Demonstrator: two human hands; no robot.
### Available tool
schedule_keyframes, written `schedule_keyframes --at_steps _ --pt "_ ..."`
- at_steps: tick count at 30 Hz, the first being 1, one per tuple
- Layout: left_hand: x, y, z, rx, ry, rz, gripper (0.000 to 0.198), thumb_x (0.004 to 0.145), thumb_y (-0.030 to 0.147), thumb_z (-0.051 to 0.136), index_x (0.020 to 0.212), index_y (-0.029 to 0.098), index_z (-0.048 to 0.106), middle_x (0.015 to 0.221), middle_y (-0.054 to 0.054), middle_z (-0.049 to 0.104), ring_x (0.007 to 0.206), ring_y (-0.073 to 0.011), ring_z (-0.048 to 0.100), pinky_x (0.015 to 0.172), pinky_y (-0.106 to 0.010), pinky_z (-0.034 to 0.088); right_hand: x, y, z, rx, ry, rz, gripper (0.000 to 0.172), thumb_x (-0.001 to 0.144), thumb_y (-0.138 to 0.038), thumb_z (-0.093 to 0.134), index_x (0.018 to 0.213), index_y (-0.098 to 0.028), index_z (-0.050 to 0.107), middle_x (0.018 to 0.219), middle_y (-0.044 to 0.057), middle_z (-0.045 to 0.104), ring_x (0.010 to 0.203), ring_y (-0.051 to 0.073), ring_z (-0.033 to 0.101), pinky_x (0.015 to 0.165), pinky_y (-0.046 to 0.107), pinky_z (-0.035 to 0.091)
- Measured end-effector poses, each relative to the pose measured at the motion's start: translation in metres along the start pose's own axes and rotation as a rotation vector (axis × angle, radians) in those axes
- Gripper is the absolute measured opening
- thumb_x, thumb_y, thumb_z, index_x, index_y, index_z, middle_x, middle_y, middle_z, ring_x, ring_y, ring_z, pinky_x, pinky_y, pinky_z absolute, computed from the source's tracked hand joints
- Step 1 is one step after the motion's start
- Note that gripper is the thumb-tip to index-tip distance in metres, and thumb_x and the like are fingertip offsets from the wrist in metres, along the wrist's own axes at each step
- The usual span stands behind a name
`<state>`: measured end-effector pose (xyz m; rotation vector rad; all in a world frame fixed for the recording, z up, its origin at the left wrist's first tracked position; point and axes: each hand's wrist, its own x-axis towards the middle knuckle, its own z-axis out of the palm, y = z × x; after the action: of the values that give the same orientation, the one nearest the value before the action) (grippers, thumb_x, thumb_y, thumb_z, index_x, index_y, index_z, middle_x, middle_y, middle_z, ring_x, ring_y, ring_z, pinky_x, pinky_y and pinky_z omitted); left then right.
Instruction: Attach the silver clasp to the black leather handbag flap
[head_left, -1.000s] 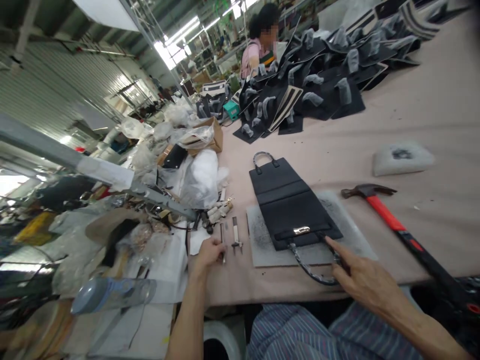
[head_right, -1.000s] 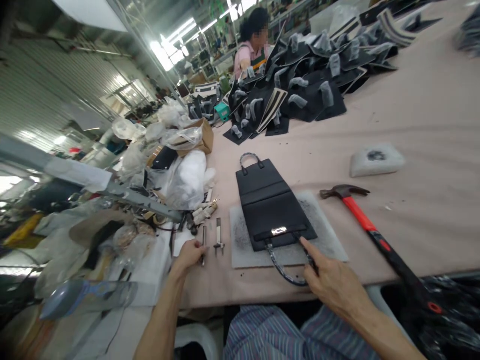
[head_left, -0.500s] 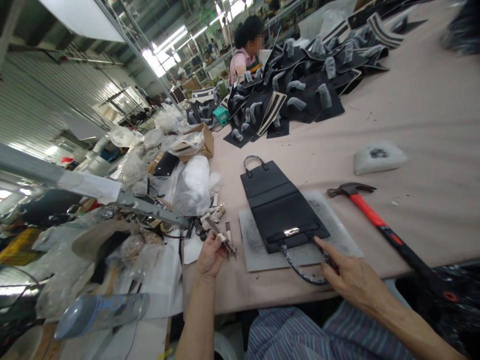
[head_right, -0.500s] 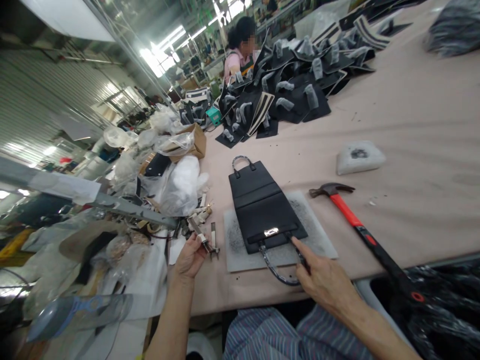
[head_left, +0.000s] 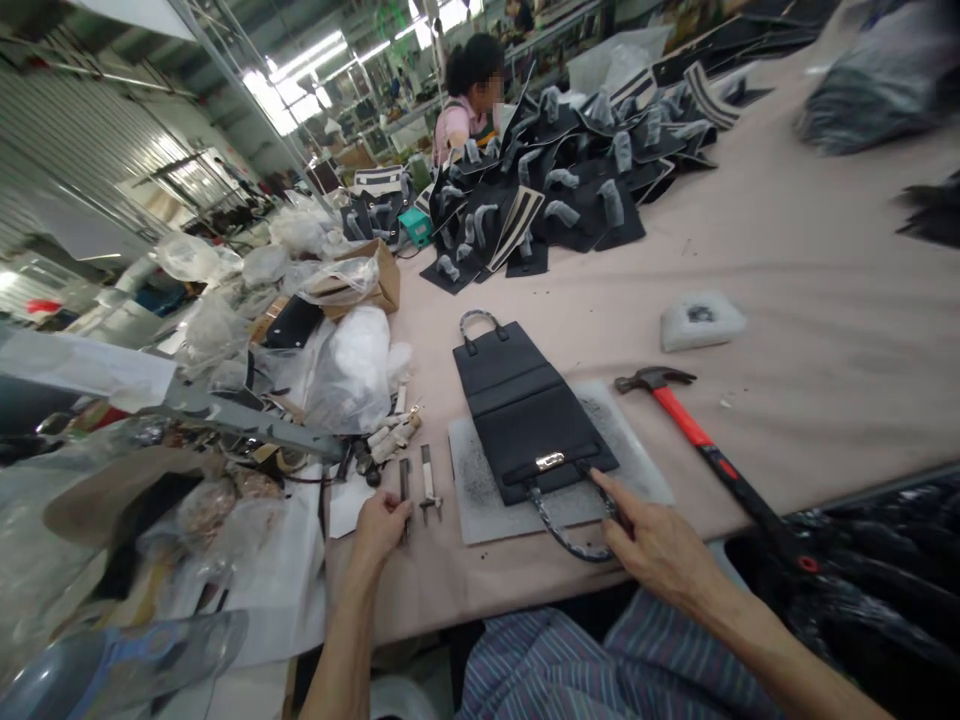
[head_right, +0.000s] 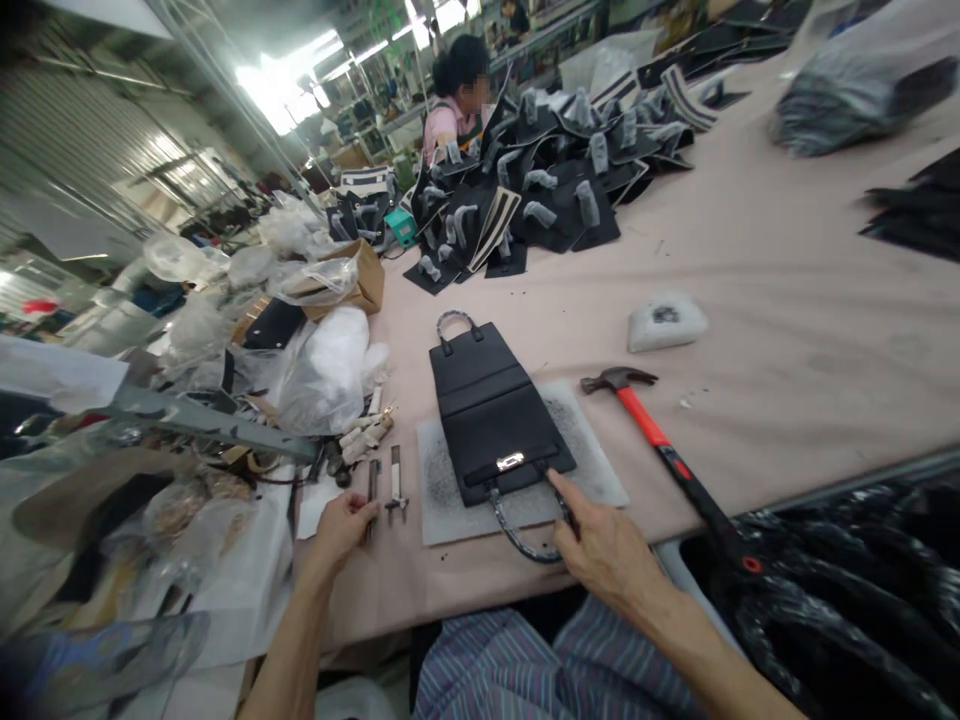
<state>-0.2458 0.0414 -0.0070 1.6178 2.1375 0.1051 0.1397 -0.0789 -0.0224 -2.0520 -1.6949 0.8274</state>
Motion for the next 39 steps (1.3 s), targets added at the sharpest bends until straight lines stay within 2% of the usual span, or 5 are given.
schedule_keyframes --at_steps 6,18,23,28,39 --pt "-0.010 0.028 -0.008 0.202 0.185 0.028 0.019 0.091 0.036 0.056 0.081 0.021 0.063 0.084 -0.007 0.071 0.086 -0.0250 0.067 0.072 -0.031 0.041 0.000 0.009 0.008 -0.027 0.024 0.005 0.063 0.090 -0.031 0.040 0.152 -0.020 0.045 0.068 0.004 0.069 0.067 0.027 0.069 0.065 0.037 0.045" --pt "0.028 0.064 0.005 0.267 -0.080 0.126 0.027 0.072 0.040 0.071 0.059 0.019 0.059 0.067 -0.010 0.067 0.071 -0.0273 0.067 0.059 -0.031 0.039 0.001 -0.001 0.002 -0.027 0.012 -0.027 0.065 0.089 -0.023 0.040 0.153 -0.015 0.043 0.093 0.012 0.076 0.084 0.028 0.073 0.077 0.039 0.052" --pt "0.029 0.051 0.007 -0.260 -0.284 -0.023 0.034 0.070 0.040 0.073 0.056 0.020 0.050 0.042 0.004 0.046 0.039 -0.0148 0.047 0.044 -0.025 0.029 -0.002 -0.006 -0.001 0.014 0.008 -0.029 0.067 0.087 -0.020 0.040 0.154 -0.013 0.041 0.099 0.015 0.076 0.092 0.030 0.072 0.084 0.043 0.053" --pt "0.006 0.057 -0.007 -0.950 -0.385 0.019 0.047 0.060 0.050 0.088 0.080 0.014 0.065 0.073 -0.002 0.070 0.064 -0.0162 0.065 0.060 -0.026 0.052 -0.006 -0.011 0.001 0.010 -0.024 0.000 0.068 0.088 -0.022 0.039 0.156 -0.014 0.037 0.094 0.014 0.075 0.086 0.030 0.072 0.078 0.043 0.052" --pt "-0.043 0.190 0.060 -1.340 -0.258 0.373 0.037 0.080 0.040 0.081 0.098 0.016 0.059 0.097 -0.007 0.075 0.092 -0.0247 0.075 0.081 -0.034 0.060 -0.006 -0.003 0.008 0.097 -0.008 -0.031 0.067 0.089 -0.025 0.039 0.155 -0.011 0.038 0.081 0.010 0.073 0.074 0.027 0.070 0.072 0.040 0.051"
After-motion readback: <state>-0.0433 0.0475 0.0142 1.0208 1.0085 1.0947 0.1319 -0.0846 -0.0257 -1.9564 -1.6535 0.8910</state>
